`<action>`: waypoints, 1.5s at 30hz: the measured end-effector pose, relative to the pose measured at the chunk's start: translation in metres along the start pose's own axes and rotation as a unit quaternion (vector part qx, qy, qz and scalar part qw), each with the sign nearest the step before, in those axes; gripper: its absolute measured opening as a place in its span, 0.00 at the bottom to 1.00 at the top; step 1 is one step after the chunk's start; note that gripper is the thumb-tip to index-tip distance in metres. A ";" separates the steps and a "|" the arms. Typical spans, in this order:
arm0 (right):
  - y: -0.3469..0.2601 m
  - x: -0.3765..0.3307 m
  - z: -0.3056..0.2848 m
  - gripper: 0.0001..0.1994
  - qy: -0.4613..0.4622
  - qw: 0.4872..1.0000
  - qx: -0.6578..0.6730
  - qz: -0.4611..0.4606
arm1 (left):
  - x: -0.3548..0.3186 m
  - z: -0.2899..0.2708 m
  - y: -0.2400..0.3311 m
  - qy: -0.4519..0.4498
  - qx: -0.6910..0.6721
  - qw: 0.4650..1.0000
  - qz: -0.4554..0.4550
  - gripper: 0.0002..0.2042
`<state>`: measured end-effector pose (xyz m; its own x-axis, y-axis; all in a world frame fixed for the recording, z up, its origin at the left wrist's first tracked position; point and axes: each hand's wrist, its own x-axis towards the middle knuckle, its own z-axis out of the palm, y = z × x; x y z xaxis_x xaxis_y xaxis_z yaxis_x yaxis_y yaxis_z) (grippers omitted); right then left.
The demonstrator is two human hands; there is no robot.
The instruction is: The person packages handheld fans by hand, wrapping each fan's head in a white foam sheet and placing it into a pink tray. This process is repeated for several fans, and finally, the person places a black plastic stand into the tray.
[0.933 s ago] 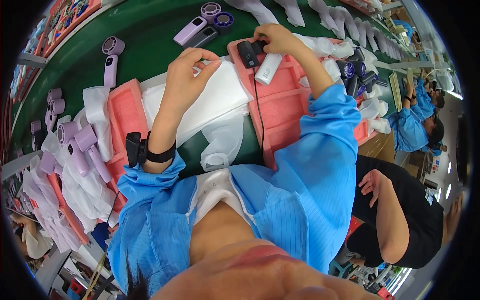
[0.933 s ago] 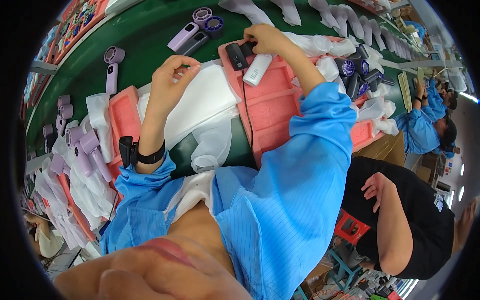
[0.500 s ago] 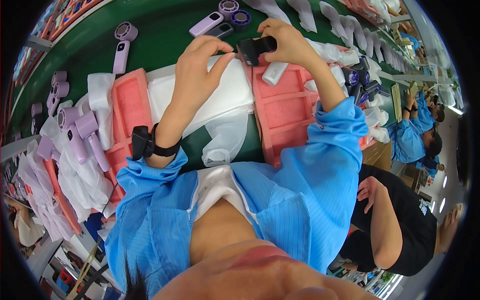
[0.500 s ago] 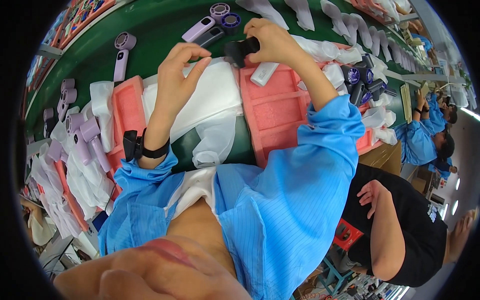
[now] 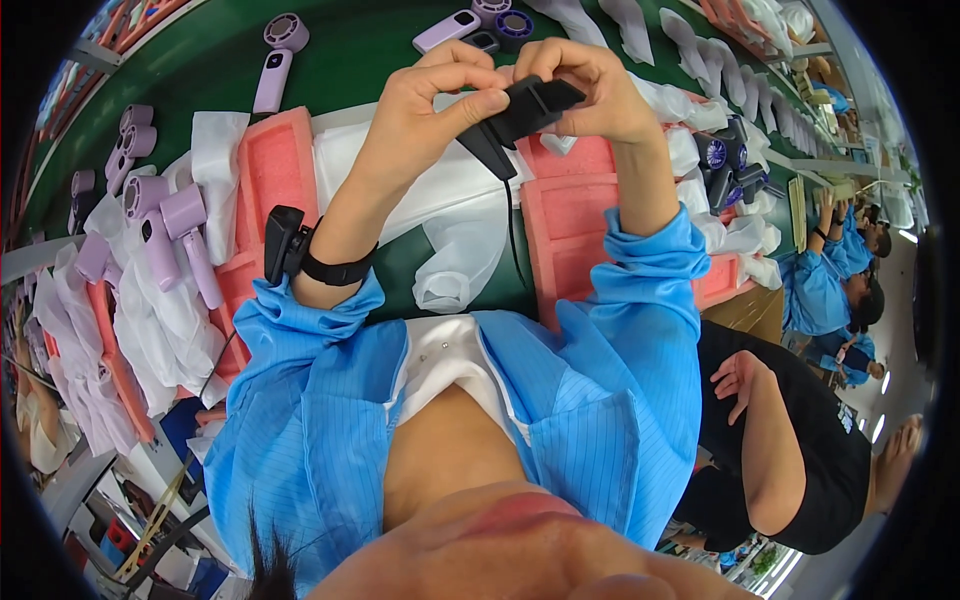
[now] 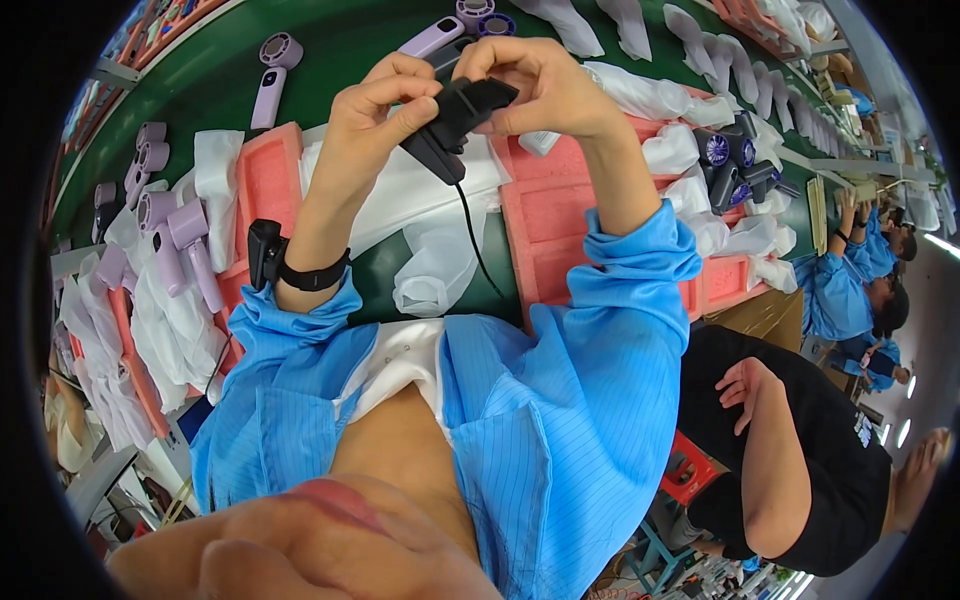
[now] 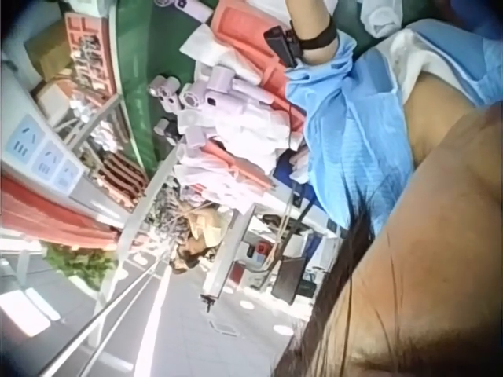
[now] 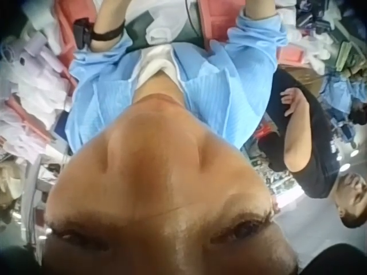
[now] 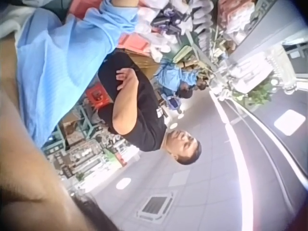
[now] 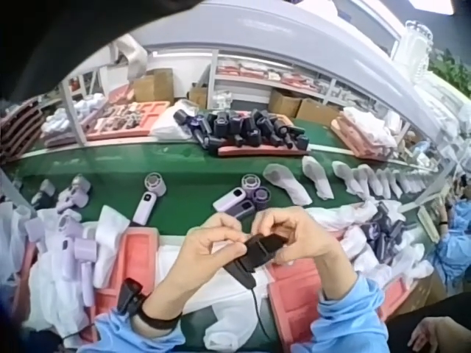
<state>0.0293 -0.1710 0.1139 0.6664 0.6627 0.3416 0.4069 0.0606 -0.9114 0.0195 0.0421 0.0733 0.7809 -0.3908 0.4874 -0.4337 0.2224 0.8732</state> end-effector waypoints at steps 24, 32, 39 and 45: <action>0.020 0.029 0.053 0.47 0.321 0.944 0.009 -0.075 | -0.003 0.023 -0.017 0.054 0.188 0.975 0.107 0.11; 0.014 0.074 0.041 0.42 0.349 0.852 -0.379 -0.099 | 0.007 0.006 -0.014 0.081 0.117 0.987 0.077 0.11; -0.007 0.110 -0.003 0.22 0.661 0.694 0.273 0.091 | -0.004 0.049 -0.014 -0.008 0.178 0.968 0.176 0.10; 0.039 0.132 -0.073 0.09 0.704 0.699 -0.043 -0.115 | 0.019 0.042 -0.014 -0.062 0.020 0.990 0.127 0.12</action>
<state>0.1787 -0.1355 0.1399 0.5069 -0.7529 0.4198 0.6003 -0.0411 -0.7987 0.0219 -0.0056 0.0709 0.5840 -0.4334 0.6864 -0.6290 0.2928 0.7201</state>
